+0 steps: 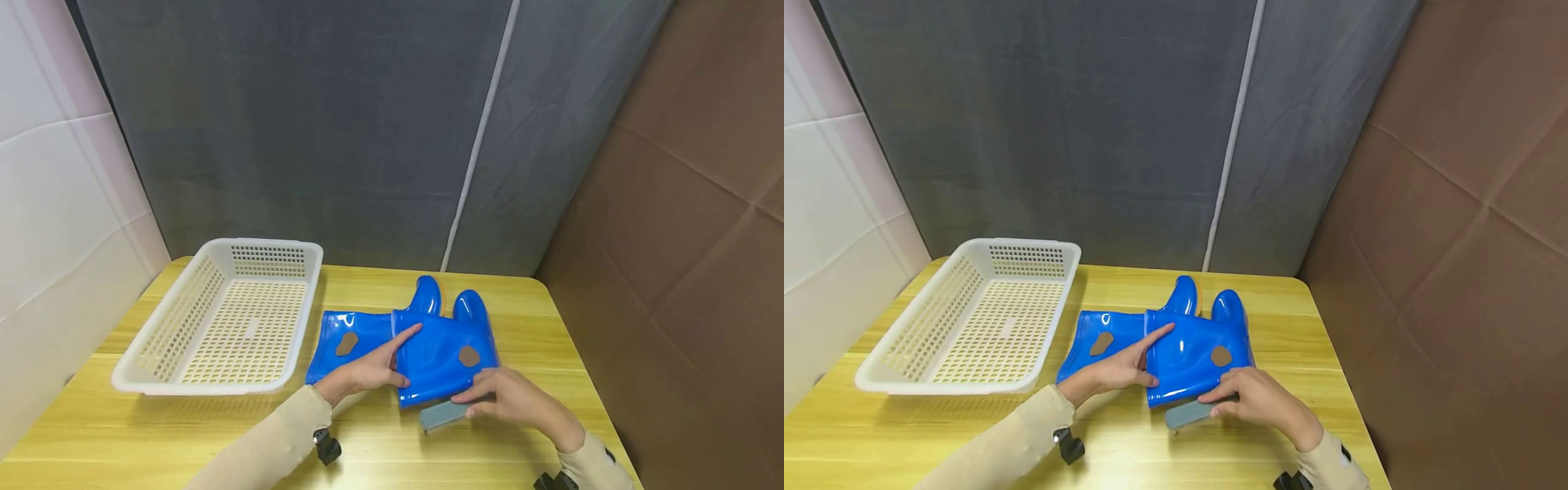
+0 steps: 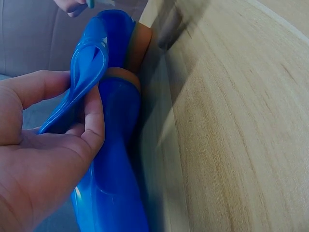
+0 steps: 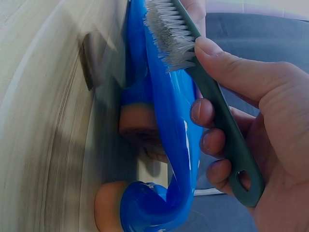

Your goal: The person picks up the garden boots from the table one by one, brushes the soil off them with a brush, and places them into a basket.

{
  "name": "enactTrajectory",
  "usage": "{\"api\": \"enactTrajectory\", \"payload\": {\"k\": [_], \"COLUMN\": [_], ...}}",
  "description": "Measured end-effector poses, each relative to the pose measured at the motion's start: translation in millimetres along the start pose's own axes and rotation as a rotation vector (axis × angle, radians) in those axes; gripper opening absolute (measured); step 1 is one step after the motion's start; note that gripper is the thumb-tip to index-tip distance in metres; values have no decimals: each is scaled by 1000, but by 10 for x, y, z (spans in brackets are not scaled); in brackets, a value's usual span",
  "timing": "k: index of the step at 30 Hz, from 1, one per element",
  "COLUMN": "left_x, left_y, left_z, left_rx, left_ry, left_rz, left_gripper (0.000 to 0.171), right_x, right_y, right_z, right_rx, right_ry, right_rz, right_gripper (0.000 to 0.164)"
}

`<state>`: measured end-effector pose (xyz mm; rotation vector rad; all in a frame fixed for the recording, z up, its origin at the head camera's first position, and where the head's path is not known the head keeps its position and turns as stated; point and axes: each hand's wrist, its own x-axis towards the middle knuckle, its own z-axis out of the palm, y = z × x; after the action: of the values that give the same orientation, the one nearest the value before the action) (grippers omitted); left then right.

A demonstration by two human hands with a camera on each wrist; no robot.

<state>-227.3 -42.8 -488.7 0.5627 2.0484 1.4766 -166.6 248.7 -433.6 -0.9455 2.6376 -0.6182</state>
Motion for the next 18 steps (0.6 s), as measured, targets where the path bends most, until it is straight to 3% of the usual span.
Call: {"api": "enactTrajectory", "payload": {"k": [6, 18], "left_x": [-5, -7], "left_y": [14, 19], "left_z": [1, 29], "left_rx": [5, -19], "left_ry": [6, 13], "left_rz": [1, 2], "left_gripper": [94, 94], "right_x": [-13, -4], "right_y": [17, 111], "right_z": [5, -12], "right_rx": [16, -2], "right_ry": [-3, 92], "right_rz": [1, -31], "right_gripper": [31, 32]}}
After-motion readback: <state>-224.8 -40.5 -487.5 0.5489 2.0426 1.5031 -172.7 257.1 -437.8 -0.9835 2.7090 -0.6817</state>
